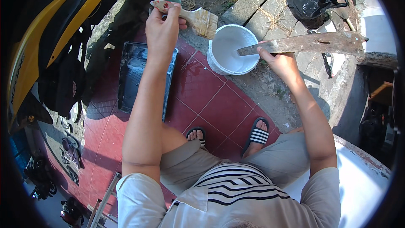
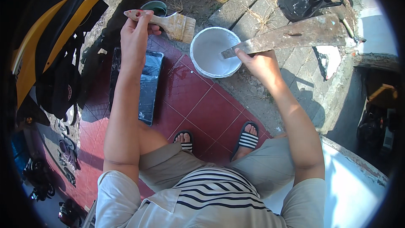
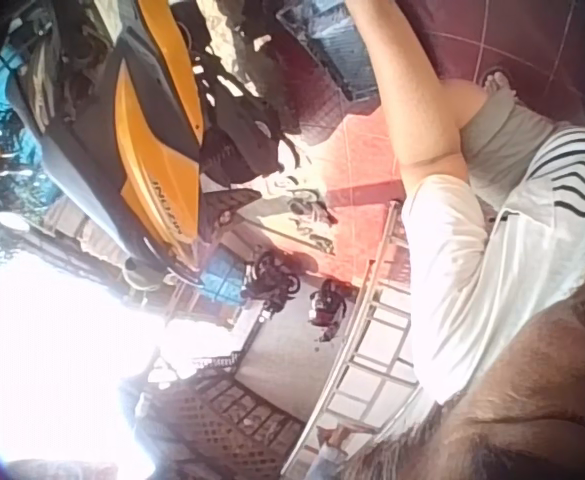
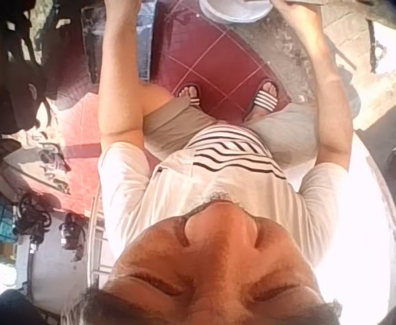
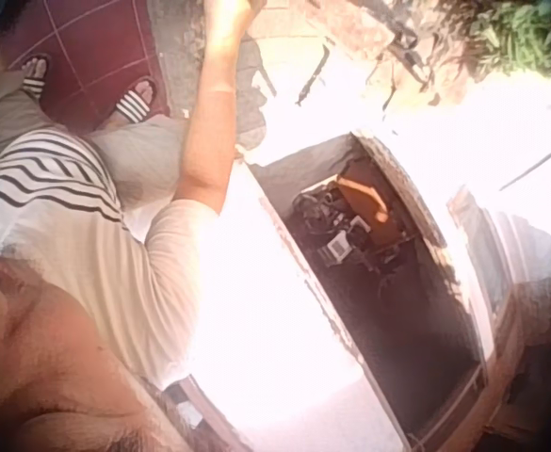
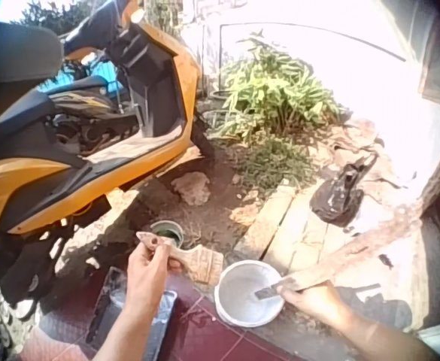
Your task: The person stirs paint in a bucket using a wooden stick, pours water from a small container into the bucket, and mixes the paint. The person then picks up the paint bucket and a brush and carries them away.
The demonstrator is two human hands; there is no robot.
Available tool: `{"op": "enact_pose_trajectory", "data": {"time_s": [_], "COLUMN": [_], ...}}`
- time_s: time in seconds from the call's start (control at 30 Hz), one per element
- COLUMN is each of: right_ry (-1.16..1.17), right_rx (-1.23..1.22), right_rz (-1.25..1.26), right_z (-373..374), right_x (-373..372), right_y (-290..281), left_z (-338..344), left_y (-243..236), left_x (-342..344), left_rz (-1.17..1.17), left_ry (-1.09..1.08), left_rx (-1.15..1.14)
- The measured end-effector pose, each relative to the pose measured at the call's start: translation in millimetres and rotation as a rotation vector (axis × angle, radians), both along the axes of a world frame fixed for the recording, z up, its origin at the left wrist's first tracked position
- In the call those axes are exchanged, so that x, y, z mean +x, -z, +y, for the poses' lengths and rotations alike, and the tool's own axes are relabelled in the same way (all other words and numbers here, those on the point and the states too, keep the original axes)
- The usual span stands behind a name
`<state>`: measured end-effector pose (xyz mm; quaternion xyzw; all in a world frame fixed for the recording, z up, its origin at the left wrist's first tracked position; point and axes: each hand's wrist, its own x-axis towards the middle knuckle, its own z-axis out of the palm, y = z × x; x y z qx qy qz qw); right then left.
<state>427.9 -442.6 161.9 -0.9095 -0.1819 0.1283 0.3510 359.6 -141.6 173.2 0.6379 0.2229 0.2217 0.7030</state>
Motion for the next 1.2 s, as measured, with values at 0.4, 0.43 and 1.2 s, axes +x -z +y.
{"op": "enact_pose_trajectory", "data": {"time_s": [0.4,0.43,1.2], "right_ry": [0.118,0.114,0.082], "right_rx": [0.031,0.021,0.145], "right_rz": [0.051,0.030,0.002], "right_z": [-4.2,-0.8,8.4], "right_x": [-23.0,-23.8,-8.2], "right_y": [-4.7,-6.6,17.8], "left_z": [-7.8,-6.1,2.1], "left_y": [2.4,1.0,-2.3], "left_x": [1.3,0.4,-2.7], "left_rz": [0.000,0.014,0.055], "left_ry": [0.023,0.005,-0.085], "left_rx": [-0.050,-0.040,-0.014]}}
